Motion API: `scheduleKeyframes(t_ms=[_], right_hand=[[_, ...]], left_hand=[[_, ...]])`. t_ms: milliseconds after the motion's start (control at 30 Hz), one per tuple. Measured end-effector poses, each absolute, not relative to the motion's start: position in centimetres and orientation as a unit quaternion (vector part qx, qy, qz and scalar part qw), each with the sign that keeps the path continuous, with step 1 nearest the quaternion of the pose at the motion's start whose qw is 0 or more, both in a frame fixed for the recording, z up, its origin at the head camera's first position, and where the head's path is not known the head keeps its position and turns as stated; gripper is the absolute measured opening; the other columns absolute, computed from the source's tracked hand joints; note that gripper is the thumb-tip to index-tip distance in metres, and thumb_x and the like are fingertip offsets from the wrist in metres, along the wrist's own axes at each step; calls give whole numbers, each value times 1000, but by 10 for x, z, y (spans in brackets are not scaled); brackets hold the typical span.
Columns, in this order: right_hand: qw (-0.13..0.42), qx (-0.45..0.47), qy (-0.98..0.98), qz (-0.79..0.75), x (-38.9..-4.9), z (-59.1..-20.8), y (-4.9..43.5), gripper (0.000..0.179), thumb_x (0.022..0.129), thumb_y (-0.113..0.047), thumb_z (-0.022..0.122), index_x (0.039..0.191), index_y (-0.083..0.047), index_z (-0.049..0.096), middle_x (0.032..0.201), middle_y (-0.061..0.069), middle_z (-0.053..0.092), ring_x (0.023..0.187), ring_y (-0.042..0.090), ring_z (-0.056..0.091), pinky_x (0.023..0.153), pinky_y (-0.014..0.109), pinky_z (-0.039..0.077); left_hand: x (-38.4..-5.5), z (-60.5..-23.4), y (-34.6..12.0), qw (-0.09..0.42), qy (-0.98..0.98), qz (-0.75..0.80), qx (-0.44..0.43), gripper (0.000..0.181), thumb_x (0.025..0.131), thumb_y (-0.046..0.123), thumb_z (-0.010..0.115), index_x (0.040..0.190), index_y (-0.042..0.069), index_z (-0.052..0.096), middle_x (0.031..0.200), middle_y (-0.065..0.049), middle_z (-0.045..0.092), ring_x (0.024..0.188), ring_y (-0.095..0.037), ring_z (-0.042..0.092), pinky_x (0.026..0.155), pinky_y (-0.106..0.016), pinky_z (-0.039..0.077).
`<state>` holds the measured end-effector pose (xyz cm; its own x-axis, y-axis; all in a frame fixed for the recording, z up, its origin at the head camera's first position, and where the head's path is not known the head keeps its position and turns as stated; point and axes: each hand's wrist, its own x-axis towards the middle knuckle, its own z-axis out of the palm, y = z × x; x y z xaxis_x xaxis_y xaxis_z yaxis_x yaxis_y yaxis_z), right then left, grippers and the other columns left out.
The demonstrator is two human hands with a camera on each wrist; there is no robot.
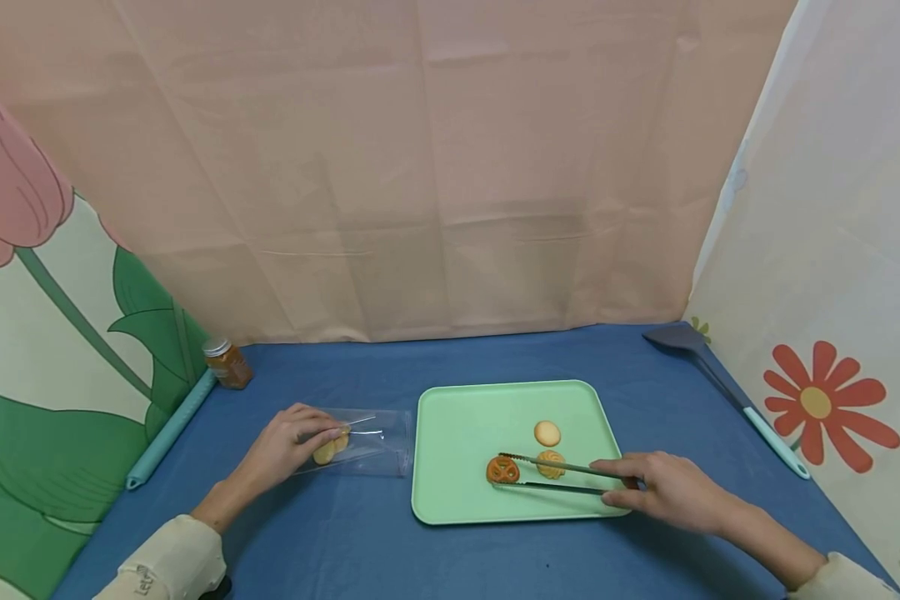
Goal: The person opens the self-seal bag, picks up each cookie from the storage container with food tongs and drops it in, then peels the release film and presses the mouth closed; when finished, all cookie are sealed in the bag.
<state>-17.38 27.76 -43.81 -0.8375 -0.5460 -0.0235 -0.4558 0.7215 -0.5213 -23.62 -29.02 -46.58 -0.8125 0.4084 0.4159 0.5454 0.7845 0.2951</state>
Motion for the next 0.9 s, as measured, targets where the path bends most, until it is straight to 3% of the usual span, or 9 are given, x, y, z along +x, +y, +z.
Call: scheduleKeyframes(t_ms=[100,267,500,733,900], right_hand=[[85,-274,922,-260,-175,-436,276,50,94,-52,63,134,-22,66,78,-18,57,58,-5,43,51,20,37],[85,-275,919,-269,-177,-432,273,49,94,-52,63,135,-26,65,96,-12,68,64,-5,47,54,21,39],[83,-279,916,-275,-178,-429,268,46,95,-51,63,135,-28,65,80,-19,57,59,-3,44,50,21,37],[70,-291,915,-272,-180,-425,263,45,95,-50,63,134,-26,66,84,-20,59,65,-5,46,52,21,39],[71,-296,914,-268,-183,-421,258,44,96,-50,63,134,-29,65,78,-20,56,64,-4,47,52,21,39]], left_hand=[[-236,-465,-290,165,-930,-204,-256,15,94,24,72,106,28,80,104,13,74,100,-12,62,83,-44,51],[-236,-465,-290,162,-931,-206,-253,15,94,25,71,106,28,80,104,13,74,100,-11,62,84,-44,50],[-235,-465,-290,160,-933,-205,-247,15,94,25,71,105,29,80,104,14,73,100,-11,62,84,-44,51],[-235,-465,-290,163,-931,-205,-253,15,93,25,73,105,28,80,103,16,74,99,-8,61,83,-41,51],[-235,-464,-290,155,-933,-206,-253,15,93,25,72,106,28,80,104,16,73,100,-8,61,85,-42,51]])
